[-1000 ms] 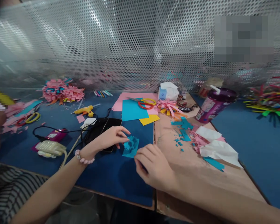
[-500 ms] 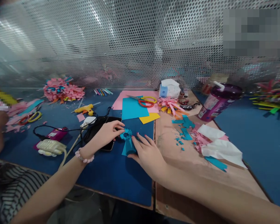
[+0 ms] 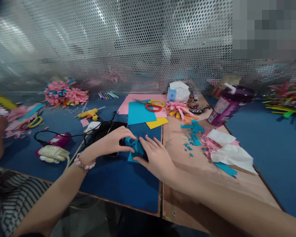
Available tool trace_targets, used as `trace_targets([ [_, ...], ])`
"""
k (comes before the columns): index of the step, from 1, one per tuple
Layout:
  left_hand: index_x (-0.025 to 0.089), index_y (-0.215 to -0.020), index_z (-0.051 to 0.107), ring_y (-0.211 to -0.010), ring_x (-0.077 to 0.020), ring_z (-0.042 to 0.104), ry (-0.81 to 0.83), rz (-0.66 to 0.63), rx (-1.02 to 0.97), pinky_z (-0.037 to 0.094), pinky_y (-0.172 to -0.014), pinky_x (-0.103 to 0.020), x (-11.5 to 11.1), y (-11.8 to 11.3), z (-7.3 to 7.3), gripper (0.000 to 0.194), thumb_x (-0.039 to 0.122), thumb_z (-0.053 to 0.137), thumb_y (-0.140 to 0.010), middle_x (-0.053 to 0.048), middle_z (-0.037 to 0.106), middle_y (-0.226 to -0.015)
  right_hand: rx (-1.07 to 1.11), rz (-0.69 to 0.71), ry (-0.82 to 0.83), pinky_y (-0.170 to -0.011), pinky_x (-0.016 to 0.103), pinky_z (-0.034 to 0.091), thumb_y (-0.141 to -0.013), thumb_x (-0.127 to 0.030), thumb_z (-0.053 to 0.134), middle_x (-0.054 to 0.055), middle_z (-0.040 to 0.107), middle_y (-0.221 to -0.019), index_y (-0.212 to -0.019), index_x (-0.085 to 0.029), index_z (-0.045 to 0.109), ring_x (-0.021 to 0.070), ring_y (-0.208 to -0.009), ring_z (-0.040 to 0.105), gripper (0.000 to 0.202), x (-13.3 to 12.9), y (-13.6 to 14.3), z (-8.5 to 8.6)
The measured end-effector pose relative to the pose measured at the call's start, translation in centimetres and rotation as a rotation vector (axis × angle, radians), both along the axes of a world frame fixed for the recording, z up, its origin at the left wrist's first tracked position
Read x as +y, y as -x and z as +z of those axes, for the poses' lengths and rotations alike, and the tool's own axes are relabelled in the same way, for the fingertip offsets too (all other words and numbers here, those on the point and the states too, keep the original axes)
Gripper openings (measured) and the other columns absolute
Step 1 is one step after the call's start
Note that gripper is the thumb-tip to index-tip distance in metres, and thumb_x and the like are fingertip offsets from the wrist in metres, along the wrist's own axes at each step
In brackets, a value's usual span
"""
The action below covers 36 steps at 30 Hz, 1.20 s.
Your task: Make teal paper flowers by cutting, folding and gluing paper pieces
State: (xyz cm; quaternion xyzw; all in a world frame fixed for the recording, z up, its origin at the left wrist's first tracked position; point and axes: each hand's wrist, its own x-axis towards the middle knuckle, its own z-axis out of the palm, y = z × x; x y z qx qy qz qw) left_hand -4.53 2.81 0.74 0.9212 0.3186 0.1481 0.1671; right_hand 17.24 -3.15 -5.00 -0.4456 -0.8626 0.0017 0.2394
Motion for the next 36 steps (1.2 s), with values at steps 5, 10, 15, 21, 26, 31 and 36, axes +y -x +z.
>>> trace_targets([
  [5,0.026,-0.119,0.061,-0.142,-0.0342,0.023,-0.049,-0.046,0.110,0.017,-0.116,-0.055,0.0,0.2,-1.0,0.066,0.064,0.071,-0.066,-0.011,0.048,-0.142,-0.070,0.024,-0.004,-0.110,0.050,0.040,-0.084,-0.055,0.058,0.022,0.051,-0.137,-0.137,0.001,0.046,0.0304,-0.132,0.046,0.079,0.2,0.2,-0.3],
  [10,0.030,-0.126,0.057,-0.147,-0.0351,0.012,-0.061,-0.058,0.177,0.000,-0.116,-0.061,-0.4,0.0,-1.3,0.072,0.068,0.066,-0.066,-0.010,0.035,-0.153,-0.125,0.049,-0.062,-0.109,0.052,0.041,-0.081,-0.051,0.063,0.021,0.056,-0.132,-0.132,0.001,0.052,0.0321,-0.131,0.047,0.073,0.1,-0.2,0.2],
  [15,0.033,-0.128,0.056,-0.148,-0.0363,0.007,-0.055,-0.026,0.210,-0.006,-0.114,-0.065,-0.6,-0.1,-1.1,0.069,0.066,0.065,-0.069,-0.010,0.031,-0.156,-0.126,0.043,-0.060,-0.106,0.054,0.044,-0.080,-0.049,0.065,0.017,0.062,-0.127,-0.130,-0.004,0.056,0.0322,-0.125,0.054,0.068,0.1,-0.6,0.6],
  [21,0.036,-0.133,0.052,-0.147,-0.0376,0.007,-0.011,-0.014,0.237,-0.006,-0.112,-0.066,-0.6,-0.1,-1.0,0.070,0.066,0.065,-0.070,-0.009,0.028,-0.157,-0.145,0.011,-0.054,-0.102,0.051,0.048,-0.083,-0.048,0.063,0.017,0.065,-0.123,-0.128,-0.008,0.059,0.0312,-0.121,0.058,0.060,0.1,-0.9,1.1],
  [26,0.040,-0.135,0.050,-0.147,-0.0396,0.009,-0.019,0.029,0.263,-0.008,-0.110,-0.067,-0.5,-0.2,-1.6,0.073,0.068,0.064,-0.069,-0.009,0.025,-0.158,-0.163,0.014,-0.157,-0.102,0.049,0.048,-0.082,-0.055,0.061,0.020,0.061,-0.128,-0.128,-0.002,0.057,0.0320,-0.121,0.057,0.070,-0.4,-0.4,0.6],
  [31,0.044,-0.139,0.044,-0.147,-0.0379,0.009,0.014,0.054,0.273,-0.004,-0.111,-0.067,-0.4,-0.3,-2.1,0.075,0.067,0.063,-0.070,-0.009,0.026,-0.158,-0.220,0.042,-0.241,-0.102,0.051,0.048,-0.079,-0.050,0.067,0.022,0.064,-0.122,-0.121,0.001,0.061,0.0340,-0.120,0.058,0.066,-0.6,-0.2,0.2],
  [36,0.039,-0.133,0.052,-0.146,-0.0351,0.014,0.048,0.056,0.227,-0.004,-0.113,-0.063,-0.4,-0.4,-1.9,0.068,0.067,0.063,-0.072,-0.007,0.032,-0.155,-0.156,0.037,-0.139,-0.104,0.052,0.045,-0.080,-0.043,0.069,0.015,0.068,-0.118,-0.121,-0.008,0.062,0.0316,-0.117,0.060,0.054,-0.5,-0.6,0.9],
])
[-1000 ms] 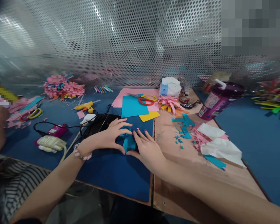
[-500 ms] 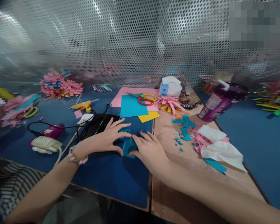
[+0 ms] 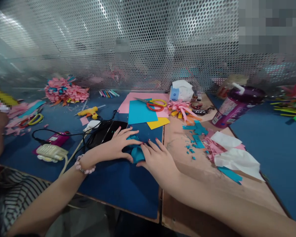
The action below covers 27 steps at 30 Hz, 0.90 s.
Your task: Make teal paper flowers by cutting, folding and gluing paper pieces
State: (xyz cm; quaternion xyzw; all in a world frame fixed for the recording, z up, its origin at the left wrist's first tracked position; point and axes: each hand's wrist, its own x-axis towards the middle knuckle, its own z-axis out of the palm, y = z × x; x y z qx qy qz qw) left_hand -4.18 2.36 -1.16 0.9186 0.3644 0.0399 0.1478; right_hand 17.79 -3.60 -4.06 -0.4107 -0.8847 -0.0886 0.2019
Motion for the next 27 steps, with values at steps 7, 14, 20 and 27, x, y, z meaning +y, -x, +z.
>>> trace_targets([
  [7,0.033,-0.122,0.061,-0.146,-0.0315,0.018,0.024,0.010,-0.116,0.000,-0.116,-0.059,-0.2,-0.3,0.9,0.054,0.061,0.063,-0.076,-0.007,0.035,-0.153,0.253,-0.069,0.265,-0.087,0.045,0.053,-0.084,-0.030,0.067,0.008,0.072,-0.102,-0.115,-0.022,0.066,0.0259,-0.098,0.066,0.032,0.7,-0.1,1.0],
  [14,0.024,-0.093,0.066,-0.140,-0.0273,0.032,0.069,0.004,-0.305,0.022,-0.115,-0.050,-0.3,-0.3,1.7,0.024,0.045,0.063,-0.084,-0.007,0.050,-0.139,0.714,-0.040,0.816,-0.070,0.028,0.053,-0.084,-0.031,0.063,0.001,0.071,-0.087,-0.095,-0.021,0.067,0.0161,-0.080,0.066,0.016,1.5,-0.3,2.7],
  [20,0.020,-0.091,0.063,-0.088,-0.0169,0.062,0.252,0.136,-0.417,0.048,-0.081,-0.031,-0.3,-0.5,2.2,0.021,0.040,0.060,-0.086,-0.003,0.068,-0.098,0.759,-0.084,0.923,-0.069,0.028,0.052,-0.076,-0.029,0.070,0.003,0.070,-0.085,-0.089,-0.017,0.067,0.0157,-0.077,0.065,0.018,2.7,-0.6,3.3],
  [27,0.018,-0.093,0.062,-0.082,-0.0167,0.067,0.450,0.226,-0.493,0.049,-0.075,-0.029,-0.3,-0.7,2.0,0.024,0.040,0.062,-0.084,-0.004,0.072,-0.089,0.672,-0.056,0.761,-0.076,0.030,0.055,-0.086,-0.034,0.059,0.006,0.071,-0.102,-0.104,-0.019,0.067,0.0162,-0.089,0.066,0.025,2.9,-1.1,5.1],
])
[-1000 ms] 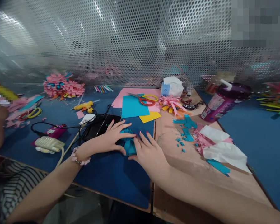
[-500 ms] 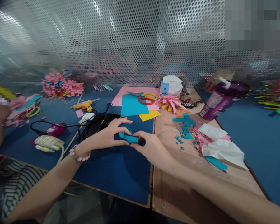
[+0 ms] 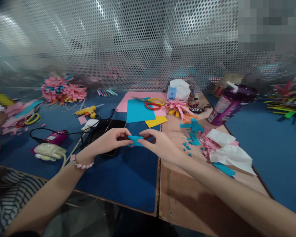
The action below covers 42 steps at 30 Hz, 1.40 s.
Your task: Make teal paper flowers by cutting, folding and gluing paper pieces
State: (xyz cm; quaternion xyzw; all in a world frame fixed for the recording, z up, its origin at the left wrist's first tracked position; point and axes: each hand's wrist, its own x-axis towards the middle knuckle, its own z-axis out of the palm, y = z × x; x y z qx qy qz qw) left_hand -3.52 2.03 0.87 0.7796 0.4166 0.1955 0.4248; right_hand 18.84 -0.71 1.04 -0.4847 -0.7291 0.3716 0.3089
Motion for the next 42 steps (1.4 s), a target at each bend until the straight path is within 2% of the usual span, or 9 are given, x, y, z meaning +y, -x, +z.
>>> trace_targets([
  [5,0.018,-0.095,0.064,-0.080,-0.0159,0.067,-0.005,-0.025,0.002,0.048,-0.072,-0.027,-0.3,-0.4,0.3,0.022,0.038,0.060,-0.086,-0.004,0.072,-0.087,0.075,0.033,0.023,-0.068,0.028,0.054,-0.084,-0.033,0.061,0.004,0.072,-0.090,-0.099,-0.018,0.067,0.0148,-0.079,0.067,0.023,0.2,0.0,-0.7],
  [11,0.021,-0.097,0.068,-0.078,-0.0145,0.064,-0.076,-0.036,0.023,0.047,-0.071,-0.027,-0.8,-0.9,0.6,0.023,0.039,0.056,-0.089,-0.002,0.071,-0.087,0.067,0.091,0.114,-0.066,0.027,0.054,-0.084,-0.030,0.062,0.004,0.071,-0.086,-0.094,-0.017,0.068,0.0141,-0.075,0.065,0.018,0.5,0.1,-1.2],
  [15,0.019,-0.100,0.067,-0.086,-0.0166,0.065,-0.081,0.063,-0.035,0.050,-0.077,-0.029,-0.6,-0.9,-0.1,0.026,0.040,0.062,-0.085,-0.005,0.071,-0.094,0.211,0.003,0.255,-0.058,0.024,0.053,-0.081,-0.032,0.065,0.005,0.069,-0.080,-0.087,-0.015,0.065,0.0128,-0.068,0.063,0.018,0.8,0.1,-1.8],
  [19,0.016,-0.094,0.066,-0.084,-0.0174,0.067,-0.016,0.124,-0.117,0.052,-0.078,-0.029,-0.2,-0.9,-0.6,0.026,0.039,0.066,-0.081,-0.006,0.072,-0.090,0.315,-0.056,0.289,-0.059,0.023,0.053,-0.080,-0.029,0.067,0.004,0.068,-0.078,-0.085,-0.015,0.064,0.0117,-0.067,0.062,0.015,0.9,0.2,-2.1],
  [28,0.016,-0.091,0.070,-0.080,-0.0154,0.065,-0.067,0.130,-0.112,0.050,-0.073,-0.027,-0.6,-1.2,-0.4,0.021,0.034,0.064,-0.083,-0.006,0.072,-0.089,0.245,0.000,0.401,-0.061,0.021,0.050,-0.079,-0.024,0.067,-0.001,0.065,-0.071,-0.082,-0.016,0.067,0.0084,-0.062,0.058,0.009,0.6,0.6,-1.4],
  [42,0.016,-0.092,0.071,-0.082,-0.0160,0.065,-0.076,0.140,-0.104,0.050,-0.074,-0.028,-0.7,-1.2,-0.3,0.022,0.034,0.063,-0.084,-0.006,0.073,-0.090,0.297,-0.028,0.442,-0.064,0.023,0.051,-0.077,-0.025,0.071,0.002,0.068,-0.076,-0.081,-0.015,0.067,0.0096,-0.065,0.060,0.011,0.8,0.6,-2.2],
])
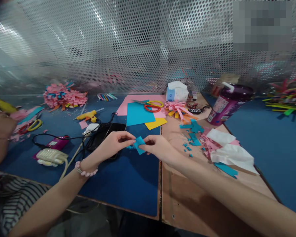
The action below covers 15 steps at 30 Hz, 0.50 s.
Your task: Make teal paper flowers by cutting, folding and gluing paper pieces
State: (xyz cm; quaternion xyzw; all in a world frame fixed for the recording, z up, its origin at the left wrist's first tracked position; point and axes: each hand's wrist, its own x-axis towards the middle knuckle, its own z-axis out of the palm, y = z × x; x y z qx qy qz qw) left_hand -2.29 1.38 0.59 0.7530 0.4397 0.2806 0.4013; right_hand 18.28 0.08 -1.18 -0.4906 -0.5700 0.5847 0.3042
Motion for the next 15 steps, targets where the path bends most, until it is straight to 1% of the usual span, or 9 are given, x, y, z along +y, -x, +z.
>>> trace_targets([
  [5,0.016,-0.091,0.072,-0.082,-0.0161,0.065,0.006,0.001,0.000,0.050,-0.075,-0.028,0.01,-0.03,-0.04,0.022,0.034,0.062,-0.084,-0.006,0.073,-0.090,0.004,0.002,-0.002,-0.065,0.024,0.051,-0.078,-0.025,0.070,0.003,0.069,-0.079,-0.083,-0.015,0.067,0.0103,-0.067,0.061,0.012,0.03,-0.02,-0.28],
  [10,0.016,-0.095,0.070,-0.084,-0.0168,0.065,0.059,0.010,-0.047,0.051,-0.077,-0.029,0.07,0.05,-0.02,0.026,0.037,0.066,-0.082,-0.007,0.072,-0.093,0.015,-0.015,-0.048,-0.063,0.023,0.050,-0.075,-0.027,0.071,0.000,0.066,-0.072,-0.077,-0.016,0.065,0.0086,-0.062,0.059,0.013,-0.15,-0.04,0.06],
  [15,0.015,-0.094,0.069,-0.082,-0.0161,0.065,0.135,0.020,-0.104,0.051,-0.077,-0.028,0.15,0.13,-0.37,0.030,0.039,0.071,-0.077,-0.007,0.071,-0.090,0.051,-0.024,-0.120,-0.067,0.025,0.051,-0.075,-0.032,0.071,0.002,0.067,-0.079,-0.080,-0.017,0.067,0.0114,-0.071,0.061,0.016,-0.06,-0.23,-0.26],
])
